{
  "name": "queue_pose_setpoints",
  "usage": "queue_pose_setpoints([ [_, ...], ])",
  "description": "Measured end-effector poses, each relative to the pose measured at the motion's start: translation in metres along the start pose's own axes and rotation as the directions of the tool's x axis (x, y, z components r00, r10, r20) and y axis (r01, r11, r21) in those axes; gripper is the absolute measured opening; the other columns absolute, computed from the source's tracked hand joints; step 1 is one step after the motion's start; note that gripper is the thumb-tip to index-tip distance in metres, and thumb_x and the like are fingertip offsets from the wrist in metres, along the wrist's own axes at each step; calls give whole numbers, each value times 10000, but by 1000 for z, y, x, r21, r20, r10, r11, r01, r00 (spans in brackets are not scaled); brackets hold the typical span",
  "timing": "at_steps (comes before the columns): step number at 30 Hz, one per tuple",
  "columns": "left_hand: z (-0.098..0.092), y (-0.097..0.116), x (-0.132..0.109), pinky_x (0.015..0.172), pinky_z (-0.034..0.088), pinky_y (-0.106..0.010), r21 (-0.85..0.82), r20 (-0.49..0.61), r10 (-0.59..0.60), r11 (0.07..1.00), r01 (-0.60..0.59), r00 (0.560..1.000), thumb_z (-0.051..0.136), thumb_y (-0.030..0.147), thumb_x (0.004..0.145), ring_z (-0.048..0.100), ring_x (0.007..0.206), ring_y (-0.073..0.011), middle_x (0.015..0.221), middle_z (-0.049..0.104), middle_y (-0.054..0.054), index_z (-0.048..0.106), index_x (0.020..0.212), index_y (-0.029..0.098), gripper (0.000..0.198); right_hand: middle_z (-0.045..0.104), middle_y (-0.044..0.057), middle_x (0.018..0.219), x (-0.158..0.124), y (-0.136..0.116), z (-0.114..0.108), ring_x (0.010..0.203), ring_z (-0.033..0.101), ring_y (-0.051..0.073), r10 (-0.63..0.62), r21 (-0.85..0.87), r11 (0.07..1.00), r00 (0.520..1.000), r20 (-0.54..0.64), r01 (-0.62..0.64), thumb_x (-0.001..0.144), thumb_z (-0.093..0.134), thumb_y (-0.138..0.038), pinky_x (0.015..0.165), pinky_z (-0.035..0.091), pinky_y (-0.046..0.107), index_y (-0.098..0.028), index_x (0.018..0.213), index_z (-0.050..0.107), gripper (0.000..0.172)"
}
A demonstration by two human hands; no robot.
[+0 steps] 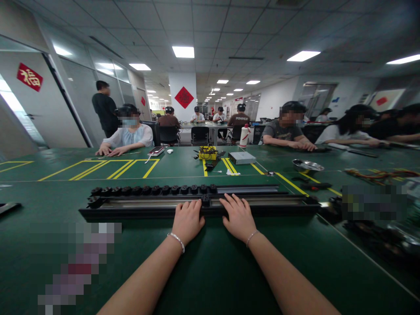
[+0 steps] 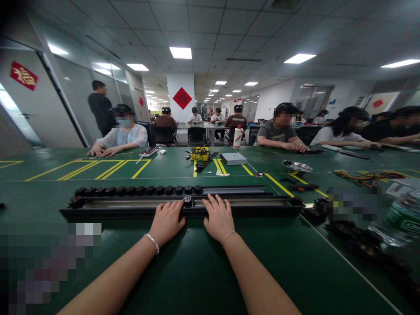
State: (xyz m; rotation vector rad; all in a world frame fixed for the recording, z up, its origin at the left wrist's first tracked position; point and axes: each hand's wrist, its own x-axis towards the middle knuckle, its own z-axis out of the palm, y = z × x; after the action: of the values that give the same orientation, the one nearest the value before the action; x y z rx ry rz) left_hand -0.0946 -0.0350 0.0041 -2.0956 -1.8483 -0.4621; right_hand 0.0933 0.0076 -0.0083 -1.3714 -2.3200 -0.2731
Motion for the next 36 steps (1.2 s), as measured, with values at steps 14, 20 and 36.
queue_pose_setpoints([
  [14,0,0,0,867,322,-411,-7,0,2,1000,-2,1000,485,338,770,503,967,-238,1100,609,-58,458,1210,199,462,382,0,1397,0,0,0,1281,271,229,1,2,1000,1000,-5,-1,741,492,-253,1043,149,445,-282,1266,445,528],
  [20,0,1,0,878,311,-423,-16,2,2,1000,-2,1000,484,348,773,504,973,-239,1168,595,-45,450,1228,245,467,379,-2,1399,0,0,0,1281,271,235,-5,-1,1000,1000,-14,5,736,496,-258,1041,149,450,-288,1268,443,536],
  [36,-2,3,0,963,272,-449,-53,9,6,999,-6,1000,470,320,773,485,1087,-232,1300,518,-33,443,1238,268,468,372,5,1404,0,-1,-2,1282,272,237,-1,-1,1000,1000,0,1,747,486,-252,1043,147,456,-286,1270,443,526],
])
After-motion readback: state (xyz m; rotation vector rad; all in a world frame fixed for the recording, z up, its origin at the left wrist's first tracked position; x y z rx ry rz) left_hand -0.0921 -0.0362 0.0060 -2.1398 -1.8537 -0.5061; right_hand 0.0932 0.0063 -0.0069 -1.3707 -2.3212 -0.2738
